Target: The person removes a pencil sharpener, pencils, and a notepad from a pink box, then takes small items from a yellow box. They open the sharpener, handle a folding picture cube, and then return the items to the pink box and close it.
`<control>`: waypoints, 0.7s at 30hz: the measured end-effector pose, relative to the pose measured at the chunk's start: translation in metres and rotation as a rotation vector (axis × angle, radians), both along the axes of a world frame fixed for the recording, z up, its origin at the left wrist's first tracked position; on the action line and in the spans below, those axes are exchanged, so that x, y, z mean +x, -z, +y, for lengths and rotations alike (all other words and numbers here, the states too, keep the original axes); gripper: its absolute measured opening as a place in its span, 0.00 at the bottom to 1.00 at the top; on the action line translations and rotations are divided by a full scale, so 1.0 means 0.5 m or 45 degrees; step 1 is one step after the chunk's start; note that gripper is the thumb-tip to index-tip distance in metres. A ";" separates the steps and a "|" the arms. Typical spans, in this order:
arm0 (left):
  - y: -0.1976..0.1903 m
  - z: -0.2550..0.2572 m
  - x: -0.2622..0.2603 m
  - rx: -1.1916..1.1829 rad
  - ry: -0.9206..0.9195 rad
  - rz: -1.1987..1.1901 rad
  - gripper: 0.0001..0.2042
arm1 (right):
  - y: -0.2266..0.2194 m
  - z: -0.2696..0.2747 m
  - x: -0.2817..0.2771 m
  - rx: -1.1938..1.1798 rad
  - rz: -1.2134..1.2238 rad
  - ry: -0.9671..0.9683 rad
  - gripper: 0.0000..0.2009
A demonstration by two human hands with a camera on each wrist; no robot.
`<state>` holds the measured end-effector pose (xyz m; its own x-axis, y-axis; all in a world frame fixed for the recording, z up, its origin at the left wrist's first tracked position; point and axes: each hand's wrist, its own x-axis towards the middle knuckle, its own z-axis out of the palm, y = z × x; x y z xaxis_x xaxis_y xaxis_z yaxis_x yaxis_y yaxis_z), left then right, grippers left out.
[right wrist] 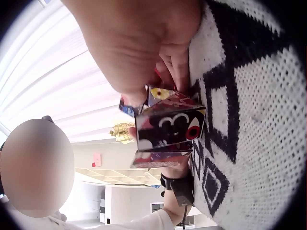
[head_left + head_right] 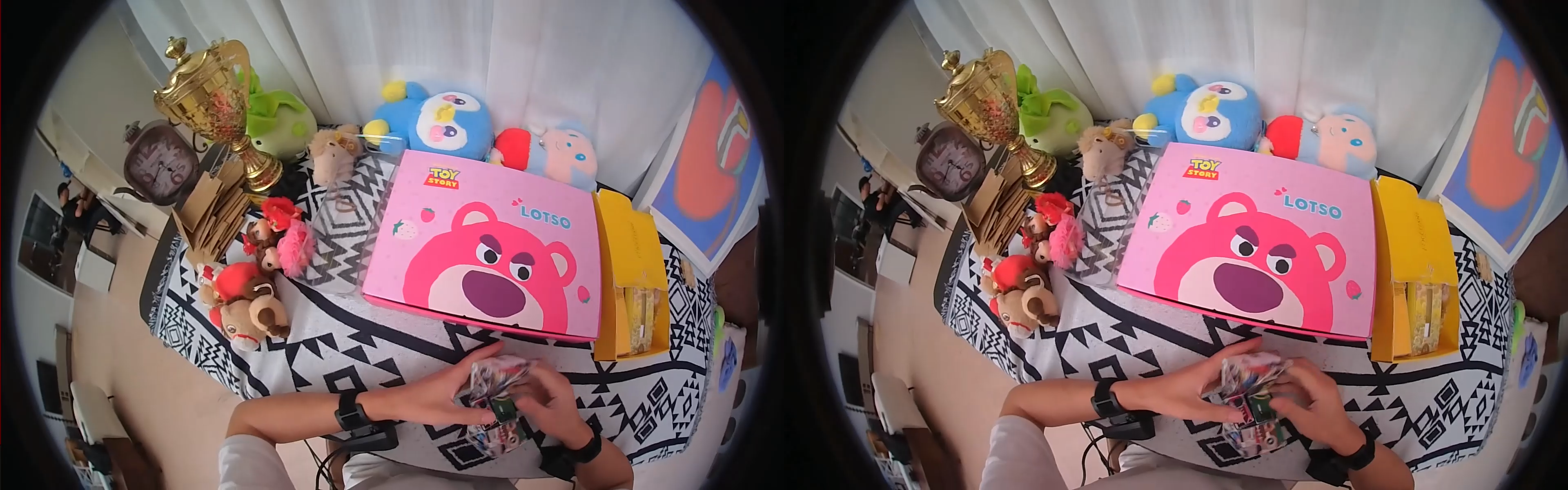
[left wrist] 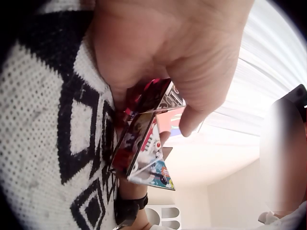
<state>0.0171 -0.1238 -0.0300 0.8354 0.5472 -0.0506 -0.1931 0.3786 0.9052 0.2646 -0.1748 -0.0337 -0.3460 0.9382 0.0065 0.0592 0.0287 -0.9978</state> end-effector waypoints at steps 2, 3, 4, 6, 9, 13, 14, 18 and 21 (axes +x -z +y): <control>-0.012 0.011 -0.002 0.146 -0.012 0.078 0.44 | -0.026 0.005 0.003 0.296 -0.435 -0.315 0.34; -0.019 0.018 -0.002 0.291 -0.020 0.153 0.44 | -0.040 0.006 -0.003 0.298 -0.436 -0.318 0.34; -0.025 0.020 -0.001 0.275 -0.037 0.063 0.37 | -0.050 0.006 -0.013 0.257 -0.392 -0.319 0.37; -0.025 0.023 -0.004 0.380 -0.101 0.107 0.34 | -0.055 0.006 -0.020 0.157 -0.385 -0.371 0.50; -0.033 0.023 -0.009 0.455 -0.251 0.190 0.24 | -0.069 0.000 -0.038 0.193 -0.342 -0.346 0.56; -0.024 0.018 -0.009 0.092 -0.358 0.139 0.16 | -0.064 -0.004 -0.042 0.290 -0.533 -0.391 0.60; -0.026 0.020 -0.009 -0.066 -0.369 0.006 0.17 | -0.071 -0.004 -0.046 0.355 -0.578 -0.361 0.56; -0.031 0.028 -0.012 -0.368 -0.270 -0.241 0.21 | -0.060 -0.005 -0.052 0.159 -0.467 -0.224 0.45; -0.028 0.030 -0.010 -0.487 -0.198 -0.290 0.25 | -0.054 -0.003 -0.047 0.340 -0.608 -0.261 0.37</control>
<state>0.0120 -0.1088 -0.0161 0.7581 0.6448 -0.0977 -0.4519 0.6274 0.6342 0.2413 -0.1764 -0.0067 -0.5429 0.8392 0.0322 0.4677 0.3340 -0.8184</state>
